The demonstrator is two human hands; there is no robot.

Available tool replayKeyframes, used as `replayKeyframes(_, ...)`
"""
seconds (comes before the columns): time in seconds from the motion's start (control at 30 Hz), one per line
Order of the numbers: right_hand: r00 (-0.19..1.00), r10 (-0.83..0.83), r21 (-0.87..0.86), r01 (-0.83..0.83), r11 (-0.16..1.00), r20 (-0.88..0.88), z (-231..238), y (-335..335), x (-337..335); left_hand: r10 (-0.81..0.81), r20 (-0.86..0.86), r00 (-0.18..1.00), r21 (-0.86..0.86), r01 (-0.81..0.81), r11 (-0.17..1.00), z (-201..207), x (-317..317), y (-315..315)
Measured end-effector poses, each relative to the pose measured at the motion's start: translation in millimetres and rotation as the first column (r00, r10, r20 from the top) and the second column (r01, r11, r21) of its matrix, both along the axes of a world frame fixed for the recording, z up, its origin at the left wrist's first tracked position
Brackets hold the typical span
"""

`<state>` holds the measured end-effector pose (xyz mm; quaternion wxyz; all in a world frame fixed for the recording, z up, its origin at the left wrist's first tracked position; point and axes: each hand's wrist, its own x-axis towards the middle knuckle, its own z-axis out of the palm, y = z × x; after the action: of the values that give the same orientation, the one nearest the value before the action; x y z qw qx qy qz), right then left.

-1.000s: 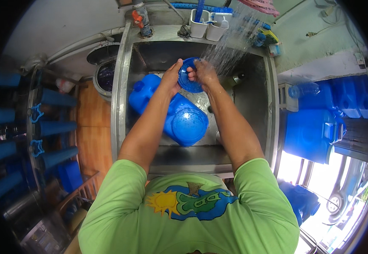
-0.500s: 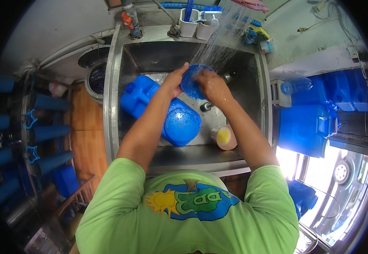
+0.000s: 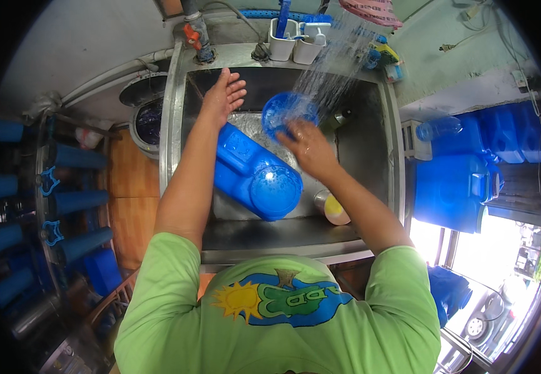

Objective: The person cleans a blue plastic water container at a stainless steel sink. They remove the cap, rinse the cap and container under running water, scrub the interior with a brush, and rinse again. The person then places the container on a nearby counter and repeats the process with a second container.

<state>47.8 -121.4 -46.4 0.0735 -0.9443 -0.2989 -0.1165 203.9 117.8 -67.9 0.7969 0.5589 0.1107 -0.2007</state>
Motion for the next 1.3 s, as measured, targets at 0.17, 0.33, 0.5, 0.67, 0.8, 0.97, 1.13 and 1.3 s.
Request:
replayKeyframes(0.17, 0.883, -0.218, 0.491, 0.42, 0.763, -0.415, -13.2, 3.8, -0.2, -0.054, 0.074, 0.996, 0.081, 0.048, 0.996, 7.8, 3.3, 3.9)
replayKeyframes(0.33, 0.651, 0.506, 0.364, 0.748, -0.555, -0.566, -14.0, 14.4, 39.5, -0.346, 0.541, 0.766, 0.367, 0.155, 0.917, -10.7, -29.7, -53.9)
replayKeyframes(0.5, 0.74, 0.241, 0.48, 0.612, -0.629, -0.628, -5.4, 14.8, 65.7, -0.404, 0.609, 0.682, 0.537, 0.019, 0.843, -33.0, -84.1, -124.1)
replayKeyframes(0.67, 0.923, -0.331, 0.56, 0.383, 0.734, -0.198, -4.6, 21.9, 36.7, -0.162, -0.266, 0.95, -0.413, 0.04, 0.91, -19.4, -53.6, -123.2)
replayKeyframes(0.8, 0.964, -0.264, 0.187, 0.26, 0.947, -0.001, 4.1, 21.9, 15.8, -0.33, -0.237, 0.914, -0.519, 0.168, 0.838, -19.0, -16.3, -73.8)
replayKeyframes(0.97, 0.983, -0.183, 0.142, 0.18, 0.973, 0.009, 15.4, 22.4, 18.9, -0.17, -0.044, 0.985, -0.413, 0.137, 0.901, -19.8, 53.9, -13.8)
replayKeyframes(1.13, 0.96, -0.249, 0.133, 0.232, 0.964, 0.13, 8.3, 22.1, 16.9, 0.102, -0.228, 0.968, -0.62, -0.225, 0.752, 5.0, 138.0, 59.3)
replayKeyframes(1.3, 0.951, -0.308, 0.111, 0.304, 0.946, 0.018, 5.0, 23.2, 17.0, 0.203, -0.326, 0.923, -0.624, -0.371, 0.688, -0.2, 168.6, 61.4)
